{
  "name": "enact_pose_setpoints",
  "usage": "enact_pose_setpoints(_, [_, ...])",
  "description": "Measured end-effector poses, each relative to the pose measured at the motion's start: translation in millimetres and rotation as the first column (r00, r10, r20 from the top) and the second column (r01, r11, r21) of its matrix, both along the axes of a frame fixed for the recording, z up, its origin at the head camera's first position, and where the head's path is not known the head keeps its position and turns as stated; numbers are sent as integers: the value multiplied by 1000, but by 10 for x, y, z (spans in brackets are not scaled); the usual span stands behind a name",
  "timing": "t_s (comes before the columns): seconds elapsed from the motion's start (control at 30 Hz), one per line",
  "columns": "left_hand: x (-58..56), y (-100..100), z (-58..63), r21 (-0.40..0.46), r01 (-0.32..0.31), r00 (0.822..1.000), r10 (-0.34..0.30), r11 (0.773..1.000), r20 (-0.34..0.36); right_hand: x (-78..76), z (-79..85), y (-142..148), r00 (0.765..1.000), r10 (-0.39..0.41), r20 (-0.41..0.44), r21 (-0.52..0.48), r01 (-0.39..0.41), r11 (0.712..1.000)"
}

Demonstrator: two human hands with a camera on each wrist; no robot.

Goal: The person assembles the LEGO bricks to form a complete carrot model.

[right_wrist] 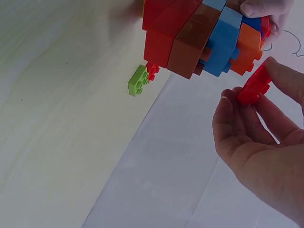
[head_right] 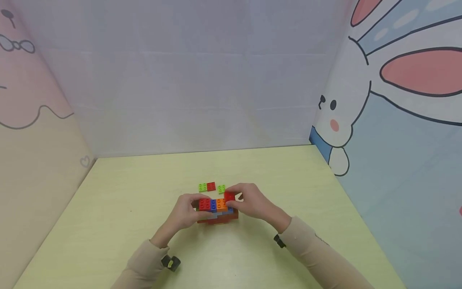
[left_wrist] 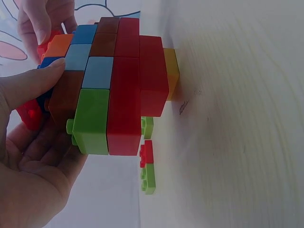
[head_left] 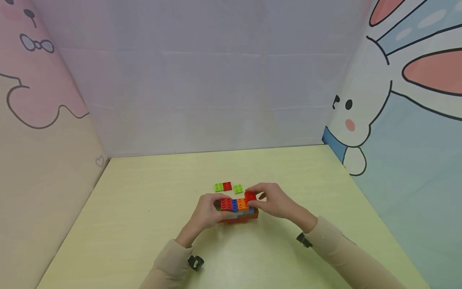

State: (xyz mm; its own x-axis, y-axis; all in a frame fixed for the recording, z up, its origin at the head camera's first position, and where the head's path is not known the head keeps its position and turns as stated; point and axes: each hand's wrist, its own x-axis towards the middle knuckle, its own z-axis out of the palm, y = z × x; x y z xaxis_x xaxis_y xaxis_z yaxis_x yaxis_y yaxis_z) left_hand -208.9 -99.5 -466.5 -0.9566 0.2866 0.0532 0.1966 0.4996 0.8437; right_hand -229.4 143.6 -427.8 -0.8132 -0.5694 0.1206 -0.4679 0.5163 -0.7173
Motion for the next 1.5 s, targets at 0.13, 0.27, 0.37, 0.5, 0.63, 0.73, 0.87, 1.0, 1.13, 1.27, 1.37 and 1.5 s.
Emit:
enact_pose_setpoints(0.13, [3, -3, 9, 0, -1, 1000, 1, 1000, 1, 14, 6, -16, 1000, 14, 28, 30, -15, 999])
enact_pose_setpoints(0.27, [3, -5, 10, 8, 2, 1000, -2, 1000, 0, 19, 3, -29, 999, 23, 44, 37, -25, 999])
enact_pose_setpoints(0.37, [2, -6, 9, 11, 4, 1000, -4, 1000, -3, 17, -3, -34, 999, 27, 38, 34, -29, 999])
enact_pose_setpoints(0.5, [4, -9, 10, 15, 6, 1000, -6, 1000, -2, 13, -15, -42, 999, 26, 21, 42, -27, 999])
enact_pose_setpoints(0.63, [3, -10, 11, 22, 7, 1000, -7, 1000, 1, 17, -2, -61, 1000, 26, -5, 70, -26, 997])
enact_pose_setpoints(0.73, [4, -11, 12, 23, 7, 1000, -7, 1000, 0, 27, 29, -79, 999, 30, -20, 97, -28, 995])
enact_pose_setpoints(0.87, [2, -9, 11, 27, 13, 1000, -13, 1000, -4, 34, 63, -96, 999, 40, -27, 123, -36, 992])
enact_pose_setpoints(1.0, [4, -4, 17, 29, 14, 1000, -14, 999, -5, 35, 72, -109, 999, 43, -33, 143, -38, 989])
enact_pose_setpoints(1.13, [10, -2, 29, 32, 10, 1000, -10, 999, -1, 37, 69, -121, 998, 34, -45, 163, -26, 986])
enact_pose_setpoints(1.27, [10, -1, 25, 31, 7, 1000, -7, 999, -1, 26, 71, -130, 999, 18, -38, 167, -11, 986])
enact_pose_setpoints(1.37, [5, -2, 20, 24, 6, 1000, -6, 1000, -7, 8, 90, -139, 1000, 12, -22, 158, -9, 987])
enact_pose_setpoints(1.5, [-1, 0, 16, 22, 10, 1000, -10, 1000, -6, -7, 134, -150, 1000, -10, 15, 151, 8, 989])
